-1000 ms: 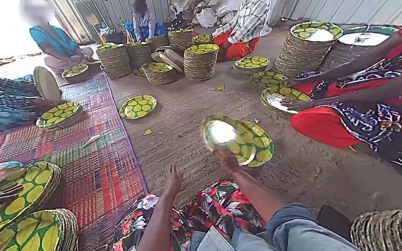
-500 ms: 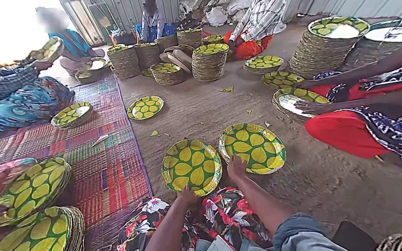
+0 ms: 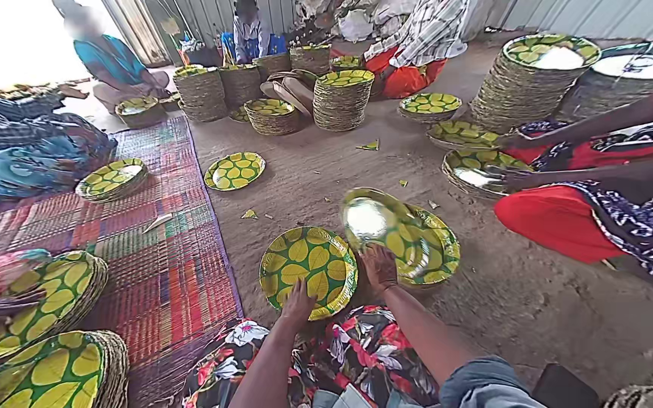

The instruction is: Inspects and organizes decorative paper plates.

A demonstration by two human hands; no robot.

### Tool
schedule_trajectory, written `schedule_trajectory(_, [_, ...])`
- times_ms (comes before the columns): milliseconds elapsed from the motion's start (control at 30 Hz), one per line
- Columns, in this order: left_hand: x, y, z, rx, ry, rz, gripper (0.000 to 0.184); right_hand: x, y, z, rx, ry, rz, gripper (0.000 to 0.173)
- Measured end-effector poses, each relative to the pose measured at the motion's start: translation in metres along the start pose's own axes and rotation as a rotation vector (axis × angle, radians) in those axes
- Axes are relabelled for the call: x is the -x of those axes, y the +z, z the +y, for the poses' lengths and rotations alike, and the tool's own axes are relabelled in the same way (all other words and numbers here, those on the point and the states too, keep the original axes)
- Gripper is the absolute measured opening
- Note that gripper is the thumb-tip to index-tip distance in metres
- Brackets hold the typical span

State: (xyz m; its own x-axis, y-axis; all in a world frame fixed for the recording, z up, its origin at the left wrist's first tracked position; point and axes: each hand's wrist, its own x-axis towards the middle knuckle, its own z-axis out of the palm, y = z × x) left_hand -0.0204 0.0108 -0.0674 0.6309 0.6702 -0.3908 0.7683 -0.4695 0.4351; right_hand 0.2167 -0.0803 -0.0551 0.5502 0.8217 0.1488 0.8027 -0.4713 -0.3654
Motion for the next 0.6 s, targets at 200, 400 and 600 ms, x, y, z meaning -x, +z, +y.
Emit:
schedule_trajectory(200, [-0.003,-0.002,0.004,-0.043,0.144,0.558,0.063,0.015,0.030,-0.011,0.003,-0.725,-0.405,0.031])
schedule_trajectory(400, [-0.001,0.010,0.002,-0.187,-0.068,-0.369,0.075,0.005,0.023,-0.007,0.227,-0.231,-0.613,0.043])
schedule_trajectory(600, [-0.012,0.017,0.000,-0.213,-0.066,-0.336,0.076,-0.006,0.017,0.010,0.248,0.329,-0.481,0.046])
